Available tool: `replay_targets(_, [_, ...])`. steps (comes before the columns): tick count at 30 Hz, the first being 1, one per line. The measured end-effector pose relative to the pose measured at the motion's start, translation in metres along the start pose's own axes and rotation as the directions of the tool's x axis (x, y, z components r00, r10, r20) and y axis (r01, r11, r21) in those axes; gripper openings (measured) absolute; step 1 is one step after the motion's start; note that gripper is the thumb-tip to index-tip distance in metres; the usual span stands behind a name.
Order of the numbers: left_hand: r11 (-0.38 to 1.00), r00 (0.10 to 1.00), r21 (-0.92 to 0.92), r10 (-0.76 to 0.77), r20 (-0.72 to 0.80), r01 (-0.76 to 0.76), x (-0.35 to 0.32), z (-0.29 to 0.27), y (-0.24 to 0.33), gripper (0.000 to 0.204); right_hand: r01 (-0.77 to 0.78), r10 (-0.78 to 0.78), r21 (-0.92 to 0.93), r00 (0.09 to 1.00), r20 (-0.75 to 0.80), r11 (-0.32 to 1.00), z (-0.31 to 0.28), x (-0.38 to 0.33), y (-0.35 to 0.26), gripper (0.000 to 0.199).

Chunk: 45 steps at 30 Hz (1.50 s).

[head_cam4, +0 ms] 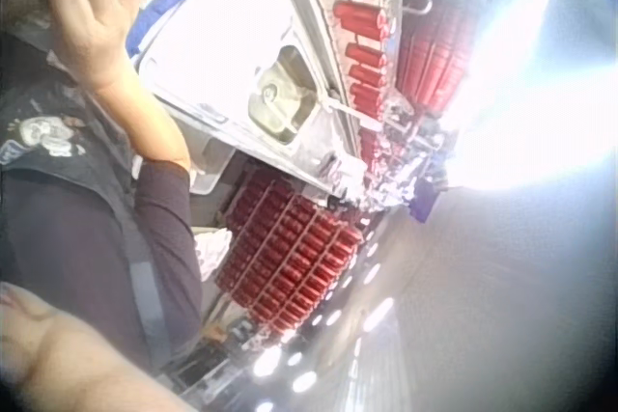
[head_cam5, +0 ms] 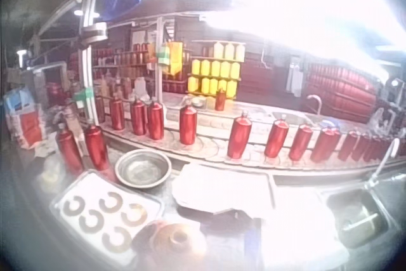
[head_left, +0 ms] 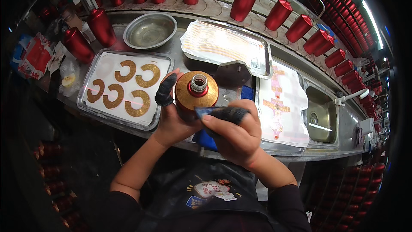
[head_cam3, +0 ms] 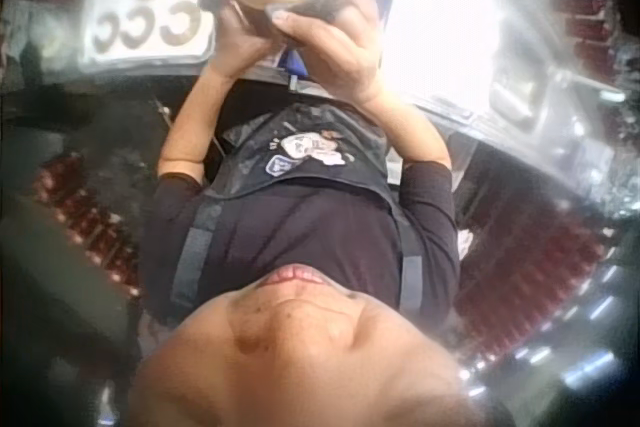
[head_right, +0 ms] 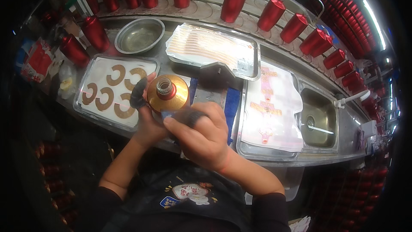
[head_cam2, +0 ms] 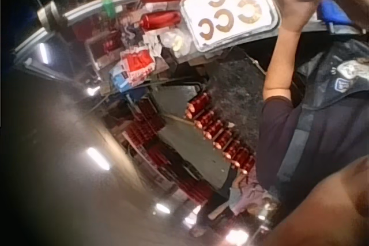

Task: The person places a gold crescent-shaped sticker onto the neck of a red cylindrical container, then smooths the surface and applies a larger red label to the body. The person repeats the process with a second container, handling stickers and containers one at a time.

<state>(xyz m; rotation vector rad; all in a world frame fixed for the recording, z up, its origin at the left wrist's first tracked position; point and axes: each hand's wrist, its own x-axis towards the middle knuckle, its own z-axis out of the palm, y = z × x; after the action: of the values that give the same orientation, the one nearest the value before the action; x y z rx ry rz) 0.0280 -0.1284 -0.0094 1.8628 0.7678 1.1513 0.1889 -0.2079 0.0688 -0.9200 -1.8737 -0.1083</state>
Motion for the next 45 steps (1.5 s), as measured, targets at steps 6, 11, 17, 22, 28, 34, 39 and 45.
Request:
replay_targets(6, [0.983,0.995,0.150,0.103,0.002,-0.102,0.033,-0.027,0.003,0.093,-0.639,0.590,0.418,0.765,0.258,0.646,-0.013,-0.015,0.000,0.039])
replay_targets(11, [0.886,0.984,-0.428,-0.174,0.045,0.176,0.067,-0.044,0.035,0.084,-0.861,0.898,0.451,0.369,0.238,0.234,-0.033,-0.048,0.023,0.025])
replay_targets(17, [0.747,0.767,-0.307,-0.400,0.501,0.590,0.082,0.016,0.003,0.084,-0.686,0.669,-0.062,0.682,0.296,0.725,-0.017,-0.090,-0.005,0.108])
replay_targets(22, [0.766,0.729,-0.164,-0.489,0.480,0.622,0.087,0.044,-0.036,0.089,-0.673,0.713,-0.236,0.661,0.234,0.701,0.000,-0.109,0.009,0.106])
replay_targets(28, [0.892,0.783,0.184,-0.452,0.427,0.414,0.086,0.030,-0.015,0.105,-0.648,0.719,-0.317,0.657,0.226,0.692,0.021,-0.120,0.025,0.105])
replay_targets(34, [0.910,0.911,0.286,-0.362,0.196,0.300,0.116,-0.018,-0.053,0.059,-0.766,0.813,-0.293,0.482,0.327,0.572,0.024,-0.117,0.028,0.096])
replay_targets(39, [0.815,0.960,0.516,-0.167,-0.226,0.263,0.253,-0.040,-0.173,0.038,-0.866,0.844,-0.164,0.390,0.369,0.473,0.011,-0.108,0.042,0.082])
replay_targets(45, [0.618,0.931,0.711,-0.333,-0.148,0.335,0.332,-0.015,-0.231,0.056,-0.871,0.869,-0.052,0.480,0.123,0.489,0.016,-0.123,0.048,0.068])
